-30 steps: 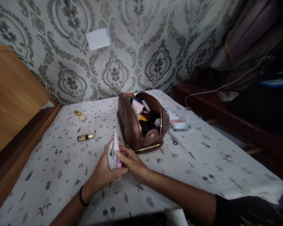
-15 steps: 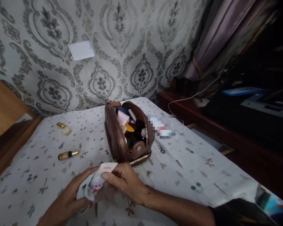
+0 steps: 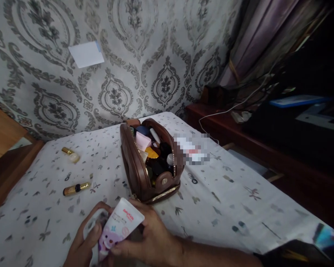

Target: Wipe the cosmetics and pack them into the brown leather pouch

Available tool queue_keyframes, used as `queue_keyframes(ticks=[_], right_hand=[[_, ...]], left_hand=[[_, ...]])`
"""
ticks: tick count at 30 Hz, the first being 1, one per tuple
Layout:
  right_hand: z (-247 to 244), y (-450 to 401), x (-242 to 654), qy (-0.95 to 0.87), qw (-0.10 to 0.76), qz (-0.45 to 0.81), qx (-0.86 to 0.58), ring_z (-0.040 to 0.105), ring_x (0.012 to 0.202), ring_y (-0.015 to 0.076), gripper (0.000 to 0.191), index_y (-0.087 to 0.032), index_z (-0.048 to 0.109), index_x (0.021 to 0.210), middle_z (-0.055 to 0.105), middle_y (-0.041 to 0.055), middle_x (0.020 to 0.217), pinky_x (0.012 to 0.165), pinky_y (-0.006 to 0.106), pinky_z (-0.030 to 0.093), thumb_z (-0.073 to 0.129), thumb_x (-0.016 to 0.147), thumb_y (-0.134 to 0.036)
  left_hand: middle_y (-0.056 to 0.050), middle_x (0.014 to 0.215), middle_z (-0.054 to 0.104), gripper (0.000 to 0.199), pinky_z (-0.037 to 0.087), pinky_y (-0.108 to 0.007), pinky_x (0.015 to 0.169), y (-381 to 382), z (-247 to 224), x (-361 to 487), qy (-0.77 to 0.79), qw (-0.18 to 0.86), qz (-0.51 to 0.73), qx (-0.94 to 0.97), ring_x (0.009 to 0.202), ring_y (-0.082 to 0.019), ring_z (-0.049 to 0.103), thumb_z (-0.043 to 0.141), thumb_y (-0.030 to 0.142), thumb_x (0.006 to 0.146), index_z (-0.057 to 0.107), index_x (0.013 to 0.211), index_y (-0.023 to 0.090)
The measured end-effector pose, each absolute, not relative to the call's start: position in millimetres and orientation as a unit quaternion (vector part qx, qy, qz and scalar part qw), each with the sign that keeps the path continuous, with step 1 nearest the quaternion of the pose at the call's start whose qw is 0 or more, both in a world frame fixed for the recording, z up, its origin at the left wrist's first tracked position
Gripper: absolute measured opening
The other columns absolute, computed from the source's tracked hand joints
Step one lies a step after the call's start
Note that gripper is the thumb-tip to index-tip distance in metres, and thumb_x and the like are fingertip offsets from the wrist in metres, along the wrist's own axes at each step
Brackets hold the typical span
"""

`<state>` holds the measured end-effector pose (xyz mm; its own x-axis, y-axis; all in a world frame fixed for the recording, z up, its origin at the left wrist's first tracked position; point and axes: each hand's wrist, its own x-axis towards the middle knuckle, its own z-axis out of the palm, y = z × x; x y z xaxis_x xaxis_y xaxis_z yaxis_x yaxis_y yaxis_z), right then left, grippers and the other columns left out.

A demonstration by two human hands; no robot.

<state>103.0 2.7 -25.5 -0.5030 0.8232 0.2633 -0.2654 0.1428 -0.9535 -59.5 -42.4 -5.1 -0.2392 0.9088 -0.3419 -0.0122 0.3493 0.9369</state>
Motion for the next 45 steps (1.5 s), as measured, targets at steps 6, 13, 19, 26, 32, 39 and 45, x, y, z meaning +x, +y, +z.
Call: queue_keyframes(ticks=[6,13,19,26,32,39,45], right_hand=[[-30.7,0.2,99.8,-0.608,0.421,0.624,-0.253,0.06,0.083,0.0185,0.033,-0.021,0.071,0.085,0.063,0.0026,0.092,0.077,0.03,0.052,0.079,0.077,-0.052],[-30.7,3.9,105.7,-0.619,0.403,0.616,-0.272,0.056,0.09,0.0193,0.041,-0.018,0.061,0.109,0.062,0.0037,0.097,0.086,0.034,0.049,0.069,0.086,-0.051],[-28.4,1.6,100.9,-0.618,0.362,0.65,-0.254,0.056,0.078,0.0148,0.036,-0.019,0.058,0.107,0.06,0.0005,0.089,0.069,0.026,0.047,0.068,0.088,-0.048],[-32.0,5.6,94.7,-0.627,0.309,0.659,-0.277,0.043,0.06,0.0094,0.035,-0.019,0.059,0.093,0.051,-0.0066,0.067,0.054,0.022,0.033,0.076,0.08,-0.048],[-38.1,4.8,92.8,-0.668,0.277,0.625,-0.293,0.043,0.062,0.0093,0.032,-0.019,0.061,0.086,0.05,-0.0068,0.067,0.056,0.022,0.033,0.077,0.075,-0.044],[-30.3,-1.0,94.9,-0.615,0.315,0.669,-0.275,0.048,0.066,0.0093,0.062,-0.024,0.057,0.125,0.054,-0.0045,0.085,0.055,0.02,0.036,0.078,0.068,-0.028],[-12.8,-5.9,103.9,-0.437,0.452,0.713,-0.308,0.053,0.076,0.0129,0.052,-0.024,0.054,0.105,0.055,-0.0018,0.09,0.068,0.025,0.045,0.083,0.067,-0.043]], left_hand=[[0.004,0.043,0.051,0.068,0.038,-0.027,0.036,-37.2,-9.6,-48.1,0.68,0.466,0.457,0.335,0.036,-0.016,0.046,0.059,0.091,0.063,0.058,0.081,0.025],[-0.007,0.094,0.07,0.052,0.055,-0.033,0.074,-38.2,-32.0,-57.1,0.602,0.32,0.497,0.536,0.082,-0.023,0.066,0.051,0.066,0.09,0.06,0.114,0.02],[-0.014,0.14,0.056,0.047,0.047,-0.039,0.107,-42.5,-36.7,-59.2,0.51,0.223,0.518,0.65,0.13,-0.027,0.056,0.045,0.049,0.101,0.046,0.137,0.02],[-0.016,0.15,0.047,0.055,0.035,-0.044,0.117,-39.2,-30.2,-62.1,0.528,0.227,0.524,0.628,0.14,-0.028,0.044,0.051,0.044,0.098,0.038,0.145,0.018],[-0.003,0.088,0.06,0.023,0.048,-0.028,0.083,-29.5,-21.4,-68.9,0.548,0.256,0.562,0.563,0.088,-0.018,0.059,0.052,0.041,0.099,0.055,0.088,0.022],[-0.001,0.079,0.06,0.037,0.049,-0.027,0.08,-22.6,-20.7,-74.0,0.549,0.286,0.625,0.476,0.086,-0.019,0.061,0.055,0.051,0.097,0.056,0.075,0.021],[-0.006,0.103,0.07,0.033,0.054,-0.035,0.093,-25.1,-15.2,-77.1,0.532,0.369,0.626,0.435,0.117,-0.029,0.065,0.069,0.051,0.086,0.058,0.077,0.021]])
